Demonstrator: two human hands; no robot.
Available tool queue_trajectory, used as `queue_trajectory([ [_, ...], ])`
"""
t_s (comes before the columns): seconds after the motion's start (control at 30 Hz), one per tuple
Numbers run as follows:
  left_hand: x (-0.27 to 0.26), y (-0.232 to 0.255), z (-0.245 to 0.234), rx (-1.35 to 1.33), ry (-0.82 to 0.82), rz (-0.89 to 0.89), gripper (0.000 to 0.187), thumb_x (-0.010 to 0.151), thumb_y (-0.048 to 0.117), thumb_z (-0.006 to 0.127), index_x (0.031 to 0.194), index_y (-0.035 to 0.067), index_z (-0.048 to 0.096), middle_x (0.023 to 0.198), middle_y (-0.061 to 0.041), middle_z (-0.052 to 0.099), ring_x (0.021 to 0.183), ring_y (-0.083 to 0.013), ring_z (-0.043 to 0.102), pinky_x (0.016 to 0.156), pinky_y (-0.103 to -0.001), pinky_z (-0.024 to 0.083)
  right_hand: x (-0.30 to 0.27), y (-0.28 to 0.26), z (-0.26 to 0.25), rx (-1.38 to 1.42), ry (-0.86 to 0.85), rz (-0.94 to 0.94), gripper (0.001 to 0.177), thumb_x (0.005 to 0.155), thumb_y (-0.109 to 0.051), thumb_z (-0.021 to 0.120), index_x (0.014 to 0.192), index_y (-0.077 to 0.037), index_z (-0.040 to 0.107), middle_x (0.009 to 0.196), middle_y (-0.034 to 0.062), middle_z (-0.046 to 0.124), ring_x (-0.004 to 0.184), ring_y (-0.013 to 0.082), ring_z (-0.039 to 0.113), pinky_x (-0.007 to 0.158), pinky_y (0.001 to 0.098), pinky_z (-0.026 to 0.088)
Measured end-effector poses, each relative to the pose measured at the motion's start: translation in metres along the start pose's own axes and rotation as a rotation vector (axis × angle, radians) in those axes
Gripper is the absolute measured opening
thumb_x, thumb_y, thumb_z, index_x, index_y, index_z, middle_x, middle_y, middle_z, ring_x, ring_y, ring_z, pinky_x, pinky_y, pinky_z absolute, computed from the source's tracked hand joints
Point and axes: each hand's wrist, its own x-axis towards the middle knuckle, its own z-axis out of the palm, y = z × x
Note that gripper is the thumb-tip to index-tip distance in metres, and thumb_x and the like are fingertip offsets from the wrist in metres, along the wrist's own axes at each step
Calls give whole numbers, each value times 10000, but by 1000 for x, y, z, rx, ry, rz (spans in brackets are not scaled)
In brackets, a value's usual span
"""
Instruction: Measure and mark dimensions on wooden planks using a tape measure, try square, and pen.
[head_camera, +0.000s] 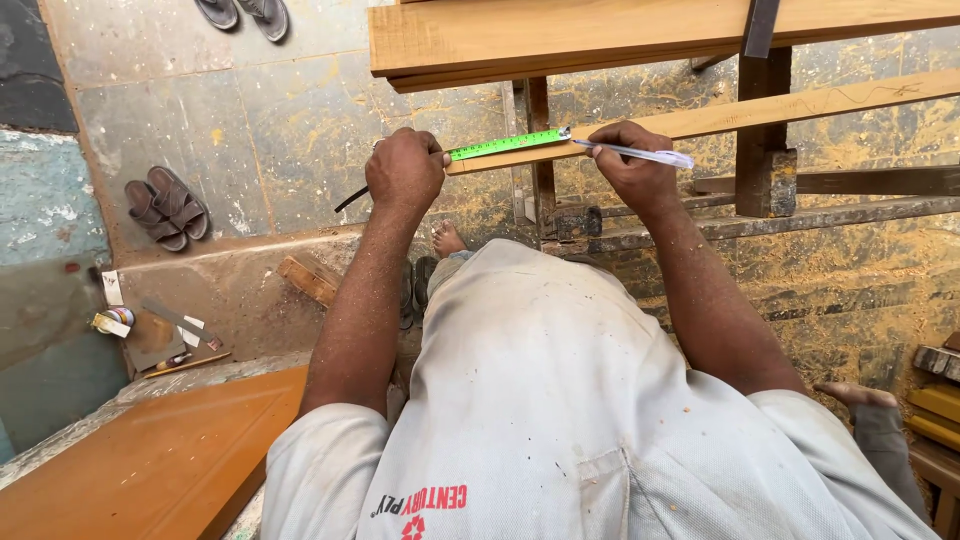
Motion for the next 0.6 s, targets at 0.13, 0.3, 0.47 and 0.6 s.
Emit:
queue_trajectory([
  [0.13,2,-1,2,12,15,6,216,904,381,778,952,174,816,897,-46,722,869,-197,676,800,-454,544,3,3,2,-23,1,-13,115,986,-82,702,1047,1,754,937,122,779,813,148,750,702,301,620],
  [0.3,2,-1,1,15,22,13,215,899,381,779,946,176,819,890,-46,721,855,-196,681,791,-452,546,5,-5,1,-69,4,-40,116,979,-77,706,1046,-1,763,937,125,779,812,152,750,708,295,619],
  [0.47,1,-1,0,12,-2,5,225,904,385,780,965,170,812,865,-52,734,845,-190,695,788,-448,550,4,-6,1,-79,13,-38,123,970,-77,718,1050,0,769,929,126,779,797,148,745,695,291,611],
  [0.6,1,1,-3,-9,-3,-6,202,908,369,780,962,177,812,866,-53,744,848,-189,703,794,-441,556,5,-6,-1,-41,-33,-13,105,974,-75,705,1029,-7,762,903,119,772,773,134,736,661,280,608],
])
